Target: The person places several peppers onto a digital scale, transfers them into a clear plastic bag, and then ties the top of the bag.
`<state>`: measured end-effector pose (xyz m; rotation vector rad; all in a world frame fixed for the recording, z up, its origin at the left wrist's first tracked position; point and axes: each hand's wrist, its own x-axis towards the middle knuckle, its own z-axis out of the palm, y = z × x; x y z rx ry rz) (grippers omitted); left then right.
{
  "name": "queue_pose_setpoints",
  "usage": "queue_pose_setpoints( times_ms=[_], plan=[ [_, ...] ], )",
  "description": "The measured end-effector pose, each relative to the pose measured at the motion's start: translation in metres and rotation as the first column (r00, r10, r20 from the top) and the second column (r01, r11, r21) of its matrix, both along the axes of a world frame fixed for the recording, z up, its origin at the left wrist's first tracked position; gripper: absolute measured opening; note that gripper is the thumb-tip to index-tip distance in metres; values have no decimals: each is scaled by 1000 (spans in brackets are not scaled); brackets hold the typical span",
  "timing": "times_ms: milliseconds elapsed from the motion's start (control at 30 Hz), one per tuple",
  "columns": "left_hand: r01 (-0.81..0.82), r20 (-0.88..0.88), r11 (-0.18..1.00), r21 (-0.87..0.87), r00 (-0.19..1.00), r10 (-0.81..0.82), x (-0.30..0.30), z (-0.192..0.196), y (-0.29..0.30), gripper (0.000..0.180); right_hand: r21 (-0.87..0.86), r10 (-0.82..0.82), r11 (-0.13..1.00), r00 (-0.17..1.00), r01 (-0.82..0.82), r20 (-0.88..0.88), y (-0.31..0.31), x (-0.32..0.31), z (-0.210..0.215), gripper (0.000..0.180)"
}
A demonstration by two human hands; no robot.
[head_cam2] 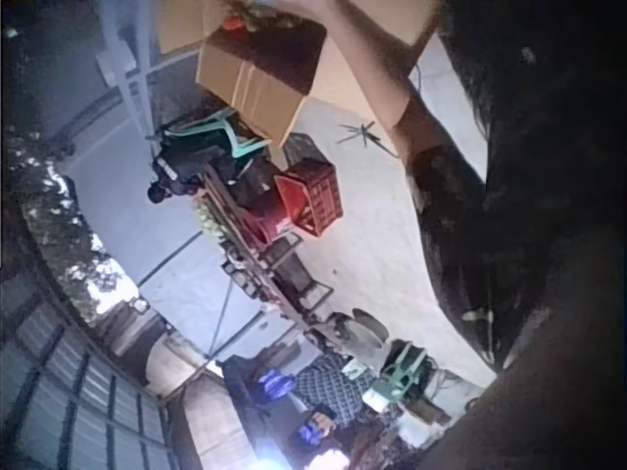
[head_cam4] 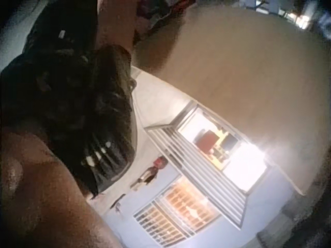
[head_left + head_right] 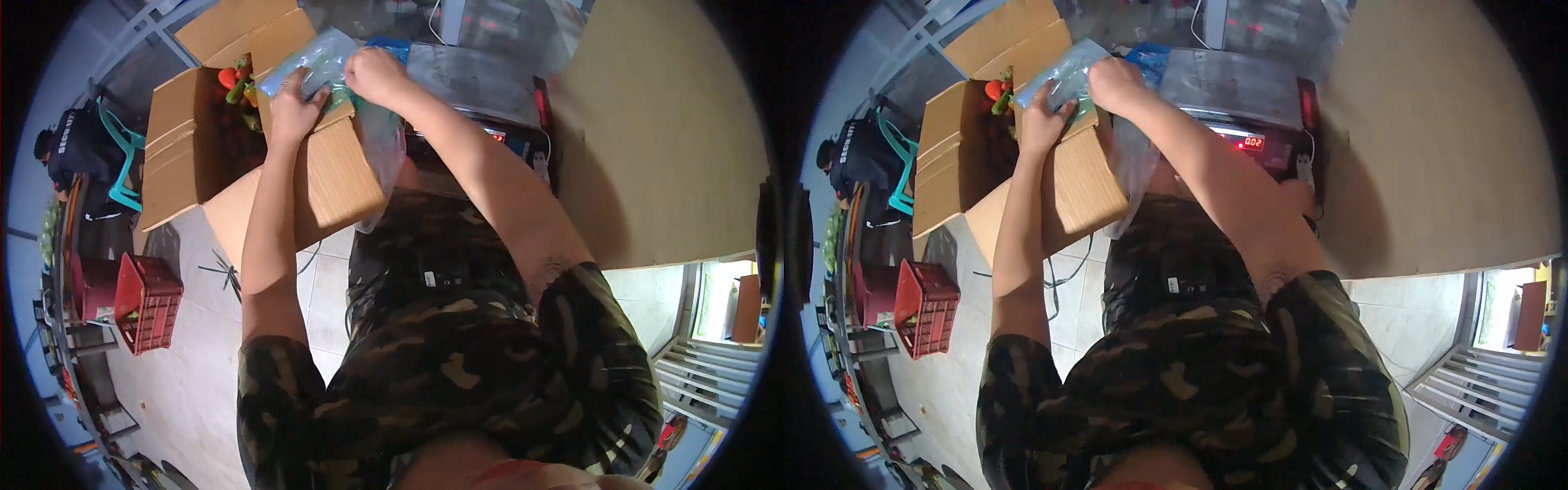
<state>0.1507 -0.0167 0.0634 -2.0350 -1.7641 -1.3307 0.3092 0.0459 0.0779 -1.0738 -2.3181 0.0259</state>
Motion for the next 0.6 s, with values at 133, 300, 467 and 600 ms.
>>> queue_pose_setpoints(
  times_ms=[133, 300, 467, 600],
  plan=[
    [-97, -13, 985, -141, 995, 96, -5, -2, 0, 44, 53, 48, 998, 996, -44, -71, -10, 20, 36, 12],
    [-181, -9, 948, -262, 983, 185, -1, 2, -4, 37, 155, 149, 984, 898, -91, -414, -28, 52, 88, 12],
    [-180, -23, 940, -290, 983, 182, -8, -4, 1, 38, 129, 218, 974, 627, -186, -748, -21, 110, 127, 12],
    [-174, -186, 899, -401, 977, 105, -9, -1, 5, 61, 25, 94, 991, 536, -135, -839, -18, 149, 142, 12]
  ],
)
